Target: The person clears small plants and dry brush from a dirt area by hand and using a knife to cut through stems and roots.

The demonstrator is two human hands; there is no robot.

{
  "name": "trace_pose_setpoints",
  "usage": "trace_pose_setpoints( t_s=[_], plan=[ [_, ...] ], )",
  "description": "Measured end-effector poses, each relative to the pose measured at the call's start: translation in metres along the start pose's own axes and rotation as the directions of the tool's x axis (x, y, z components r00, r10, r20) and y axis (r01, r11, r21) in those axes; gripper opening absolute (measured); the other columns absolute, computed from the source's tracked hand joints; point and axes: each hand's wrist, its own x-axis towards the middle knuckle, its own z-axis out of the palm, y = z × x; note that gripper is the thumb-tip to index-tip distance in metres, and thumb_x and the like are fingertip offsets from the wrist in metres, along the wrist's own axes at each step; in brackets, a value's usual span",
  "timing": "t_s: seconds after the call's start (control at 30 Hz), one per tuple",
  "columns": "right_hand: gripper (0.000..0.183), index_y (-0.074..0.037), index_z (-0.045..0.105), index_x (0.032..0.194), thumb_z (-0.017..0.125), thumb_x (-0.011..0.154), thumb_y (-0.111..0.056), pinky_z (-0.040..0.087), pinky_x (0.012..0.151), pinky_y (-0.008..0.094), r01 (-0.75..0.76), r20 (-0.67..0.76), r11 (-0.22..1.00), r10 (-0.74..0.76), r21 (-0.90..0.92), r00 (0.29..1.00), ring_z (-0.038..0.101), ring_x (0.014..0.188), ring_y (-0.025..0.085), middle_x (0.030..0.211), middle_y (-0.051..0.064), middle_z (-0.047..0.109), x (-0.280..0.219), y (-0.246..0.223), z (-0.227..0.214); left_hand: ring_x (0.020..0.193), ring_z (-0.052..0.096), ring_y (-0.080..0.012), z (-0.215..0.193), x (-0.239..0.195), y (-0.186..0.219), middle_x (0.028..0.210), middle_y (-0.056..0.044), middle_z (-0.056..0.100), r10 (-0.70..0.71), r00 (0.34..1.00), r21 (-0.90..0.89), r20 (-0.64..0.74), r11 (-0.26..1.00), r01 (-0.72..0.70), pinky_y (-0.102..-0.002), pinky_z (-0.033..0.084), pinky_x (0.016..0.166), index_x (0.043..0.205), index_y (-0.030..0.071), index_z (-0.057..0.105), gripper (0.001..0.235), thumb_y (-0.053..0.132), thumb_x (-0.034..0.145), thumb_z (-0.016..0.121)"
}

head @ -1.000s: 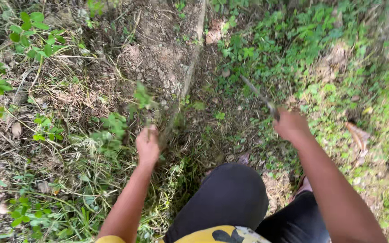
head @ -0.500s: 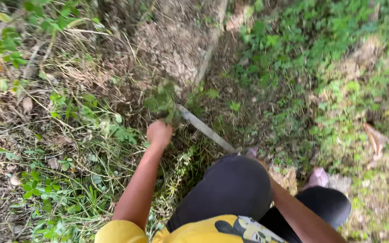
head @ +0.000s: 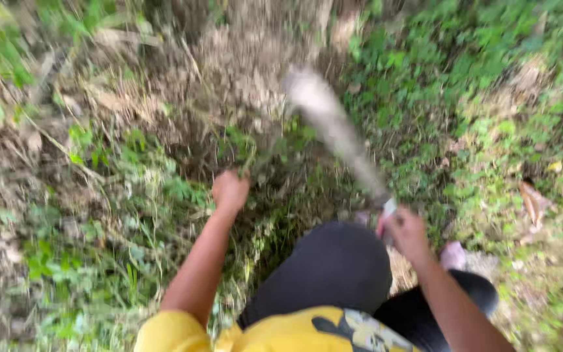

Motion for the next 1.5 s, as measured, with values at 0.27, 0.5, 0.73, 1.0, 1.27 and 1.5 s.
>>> trace_pose_setpoints(
  t_s=[0.27,0.5,0.73,1.0,1.27,1.5],
  plan=[
    [0.027,-0.007,0.073,0.1,0.066,0.092,-0.033,0.058,0.063,0.036,0.271,0.189,0.93,-0.228,-0.249,0.955,0.072,0.067,0.019,0.076,0.007,0.076,-0.006,-0.021,-0.002,0.089,0.072,-0.0418,0.0,-0.012,0.001,0.095,-0.024,0.074,0.047,0.994,-0.205,-0.1,0.977,-0.067,-0.052,0.055,0.082,0.12,0.013,0.074,0.043,0.043,0.091,0.065],
    [0.029,-0.003,0.073,0.097,0.07,0.092,-0.032,0.057,0.067,0.037,0.209,-0.005,0.973,-0.211,-0.097,0.978,0.069,0.071,0.019,0.081,0.01,0.075,0.003,-0.024,0.017,0.084,0.075,-0.0407,0.015,0.006,-0.004,0.088,-0.025,0.075,0.0,1.0,-0.264,-0.02,0.964,-0.006,-0.049,0.056,0.084,0.118,0.014,0.074,0.042,0.046,0.094,0.06],
    [0.034,-0.002,0.068,0.092,0.057,0.102,-0.032,0.062,0.067,0.037,0.21,0.043,0.964,-0.219,0.164,0.975,0.073,0.067,0.021,0.074,0.011,0.074,0.0,-0.028,-0.016,0.085,0.072,-0.0419,0.038,0.007,-0.017,0.089,-0.026,0.074,0.029,0.995,-0.219,-0.1,0.974,-0.05,-0.051,0.056,0.081,0.11,0.006,0.074,0.044,0.044,0.092,0.065],
    [0.032,-0.003,0.072,0.09,0.064,0.098,-0.033,0.062,0.066,0.041,0.173,0.11,0.961,-0.152,-0.216,0.982,0.072,0.064,0.021,0.077,0.01,0.076,0.008,-0.028,-0.009,0.082,0.071,-0.0442,0.058,0.022,-0.035,0.09,-0.027,0.072,0.122,0.965,-0.238,-0.233,0.955,-0.178,-0.052,0.054,0.078,0.114,0.012,0.077,0.042,0.041,0.086,0.068],
    [0.031,-0.006,0.069,0.095,0.061,0.101,-0.035,0.06,0.069,0.04,0.387,0.167,0.893,-0.355,-0.229,0.92,0.071,0.068,0.02,0.078,0.009,0.074,-0.004,-0.034,0.023,0.082,0.072,-0.0407,0.068,0.026,-0.033,0.089,-0.024,0.073,-0.047,0.993,-0.271,-0.107,0.962,0.016,-0.05,0.057,0.077,0.114,0.004,0.071,0.051,0.049,0.089,0.067],
    [0.027,-0.005,0.065,0.095,0.057,0.104,-0.029,0.061,0.071,0.038,0.46,-0.088,0.881,-0.452,0.115,0.888,0.072,0.072,0.017,0.081,0.008,0.073,-0.004,-0.05,0.0,0.092,0.071,-0.0438,0.105,0.03,-0.039,0.103,-0.028,0.073,-0.028,0.993,-0.51,-0.118,0.859,-0.036,-0.055,0.056,0.082,0.121,0.004,0.069,0.051,0.047,0.095,0.06]
  ],
)
